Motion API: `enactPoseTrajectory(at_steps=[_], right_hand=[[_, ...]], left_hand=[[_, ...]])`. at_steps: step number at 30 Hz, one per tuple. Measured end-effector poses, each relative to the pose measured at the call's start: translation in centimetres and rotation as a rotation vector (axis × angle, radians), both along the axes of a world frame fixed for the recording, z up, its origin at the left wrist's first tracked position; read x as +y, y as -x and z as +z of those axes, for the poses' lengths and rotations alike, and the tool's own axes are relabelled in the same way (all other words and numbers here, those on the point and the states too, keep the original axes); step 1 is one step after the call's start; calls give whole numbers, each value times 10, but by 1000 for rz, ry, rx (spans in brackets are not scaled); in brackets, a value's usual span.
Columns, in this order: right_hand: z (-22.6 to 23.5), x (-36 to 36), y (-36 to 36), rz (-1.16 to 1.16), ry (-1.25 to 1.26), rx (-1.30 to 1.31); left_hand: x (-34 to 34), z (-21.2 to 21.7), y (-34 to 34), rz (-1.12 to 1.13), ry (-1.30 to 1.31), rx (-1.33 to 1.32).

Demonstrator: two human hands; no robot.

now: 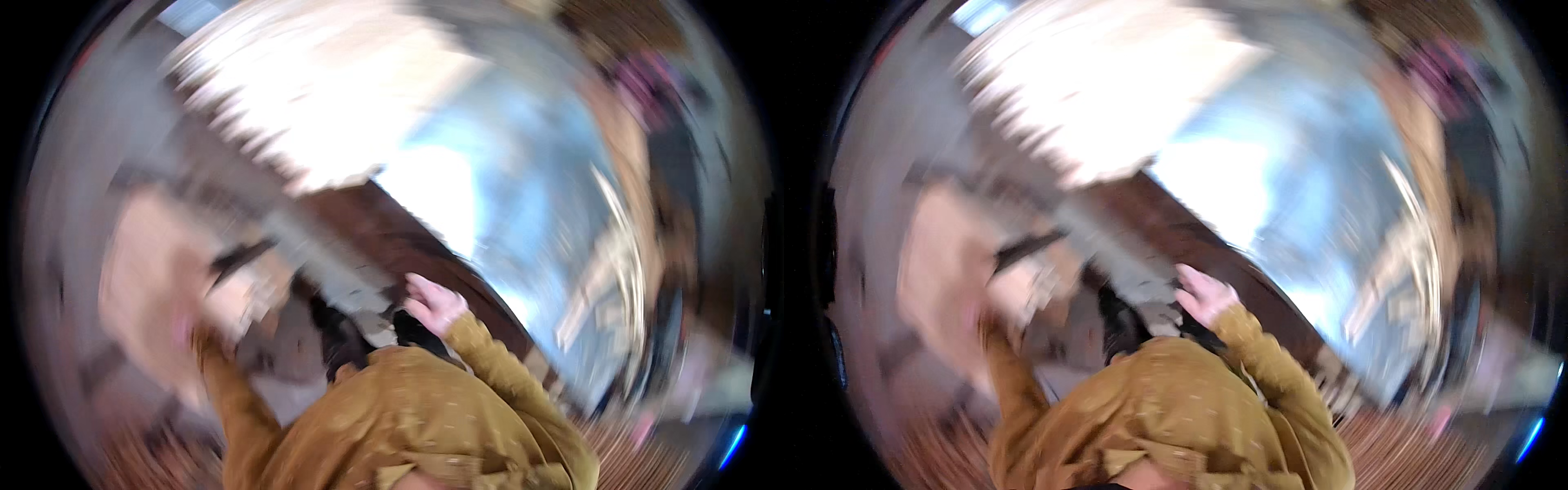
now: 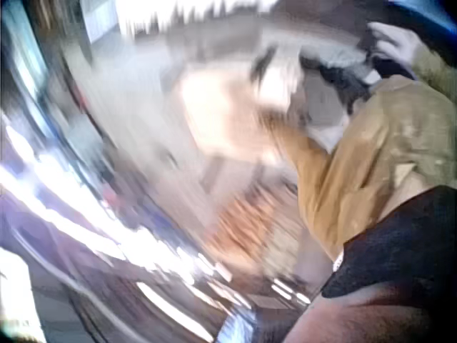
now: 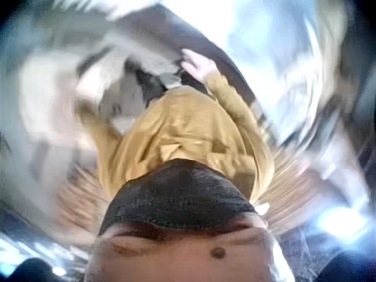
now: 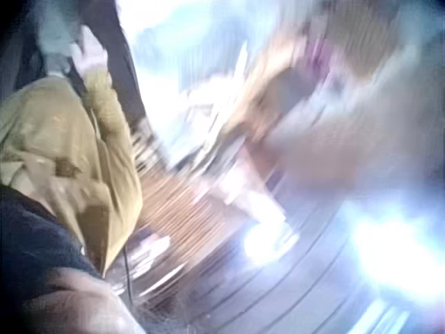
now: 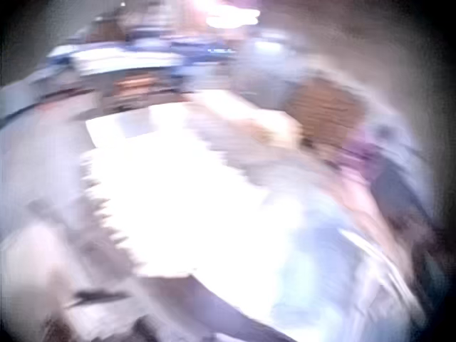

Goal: The person sorts and stacks thin wooden strips on a metal table. They pick up individual strips or small groups, align them, and place them into neat piles. The person occasionally moves stacks to different locations on the table.

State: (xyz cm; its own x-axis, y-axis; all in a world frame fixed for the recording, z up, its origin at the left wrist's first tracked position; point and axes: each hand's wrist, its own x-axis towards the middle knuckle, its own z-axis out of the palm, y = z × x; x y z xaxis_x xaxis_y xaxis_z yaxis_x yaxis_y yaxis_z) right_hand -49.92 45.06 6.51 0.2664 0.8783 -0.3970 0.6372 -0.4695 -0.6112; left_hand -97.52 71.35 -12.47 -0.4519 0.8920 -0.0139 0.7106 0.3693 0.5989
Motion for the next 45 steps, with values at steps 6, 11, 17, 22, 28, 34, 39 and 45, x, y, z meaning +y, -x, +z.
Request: enactPoseTrajectory(at_steps=[6, 11, 17, 22, 28, 34, 39, 45], right_hand=[[-48, -202, -231, -788, 45, -637], [-52, -369, -387, -1217, 552, -525], [-55, -404, -408, -906, 369, -591], [-58, -440, -451, -818, 300, -285], [-39, -455, -452, -712, -170, -75], [-75, -392, -554, -1325, 10, -442], [-58, -328, -544, -1340, 143, -172], [-60, -319, -453, -1297, -405, 19]], left_hand=[[-140, 61, -206, -265, -77, -535], [-282, 99, -449, -706, 324, -868], [-413, 140, -710, -1217, 505, -690], [-507, 123, -831, -1480, 903, -582], [-542, 112, -862, -848, 1533, -1319], [-484, 149, -841, -871, 1332, -1352], [-389, 113, -834, -534, 1464, -1854], [-318, 96, -840, -625, 1239, -1509]])
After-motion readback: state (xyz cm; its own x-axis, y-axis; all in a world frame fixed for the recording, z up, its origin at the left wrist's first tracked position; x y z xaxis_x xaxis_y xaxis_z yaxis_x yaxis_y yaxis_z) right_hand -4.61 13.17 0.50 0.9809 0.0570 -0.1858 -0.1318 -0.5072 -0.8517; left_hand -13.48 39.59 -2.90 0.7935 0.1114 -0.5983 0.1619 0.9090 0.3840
